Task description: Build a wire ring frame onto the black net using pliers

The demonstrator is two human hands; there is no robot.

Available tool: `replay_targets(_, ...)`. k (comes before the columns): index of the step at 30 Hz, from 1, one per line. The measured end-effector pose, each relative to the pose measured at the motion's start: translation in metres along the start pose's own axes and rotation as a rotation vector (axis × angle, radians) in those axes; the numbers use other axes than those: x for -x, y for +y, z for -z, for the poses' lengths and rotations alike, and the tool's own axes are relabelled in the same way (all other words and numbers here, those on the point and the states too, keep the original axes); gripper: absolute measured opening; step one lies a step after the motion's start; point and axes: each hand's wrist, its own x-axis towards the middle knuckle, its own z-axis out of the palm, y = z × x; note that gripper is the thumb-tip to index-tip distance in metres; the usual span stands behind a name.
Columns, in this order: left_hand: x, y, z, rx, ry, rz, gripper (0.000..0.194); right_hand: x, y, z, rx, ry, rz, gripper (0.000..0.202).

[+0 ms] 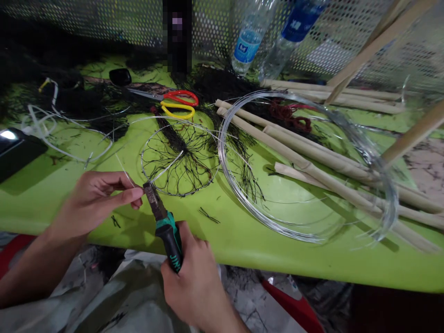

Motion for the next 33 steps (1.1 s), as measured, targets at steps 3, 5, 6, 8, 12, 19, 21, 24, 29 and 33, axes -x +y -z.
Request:
replay_targets(3,0.003,-0.002,-0.004,-0.092,0.036,0.009,0.029,0.001,-0.001,0.001,0.015,-0.003,-0.004,0.026)
replay_targets(5,0.009,-0.006,-0.007,-0.315,0.246,-0.084,0.021,0.002,-0.001,0.001,0.028,0.004,0.000,0.026)
replay_targets(6,0.013,-0.009,-0.009,-0.433,0.386,-0.190,0.021,0.002,-0.001,0.001,0.033,0.006,0.005,0.026)
replay_targets(8,0.018,-0.015,-0.009,-0.649,0.566,-0.524,0.027,0.002,-0.001,0.001,0.034,0.002,0.009,0.026)
replay_targets(12,0.021,-0.020,-0.001,-1.023,0.456,-1.038,0.036,0.001,0.000,0.003,-0.018,-0.032,-0.020,0.027)
replay_targets(19,0.020,-0.016,0.003,-1.050,0.482,-0.943,0.038,0.001,-0.003,0.005,-0.031,-0.043,-0.036,0.027)
replay_targets(21,0.020,-0.019,0.002,-1.067,0.487,-0.946,0.038,0.001,-0.003,0.005,-0.032,-0.045,-0.038,0.027)
replay_targets(24,0.021,-0.023,0.000,-1.053,0.485,-0.910,0.039,0.000,-0.002,0.004,-0.013,-0.026,-0.033,0.027)
replay_targets(29,0.020,-0.024,-0.004,-1.007,0.473,-0.856,0.032,-0.001,-0.002,0.004,0.007,-0.024,-0.003,0.028)
replay_targets(33,0.018,-0.022,-0.006,-0.999,0.477,-0.867,0.028,0.000,-0.004,0.004,0.014,-0.017,-0.009,0.028)
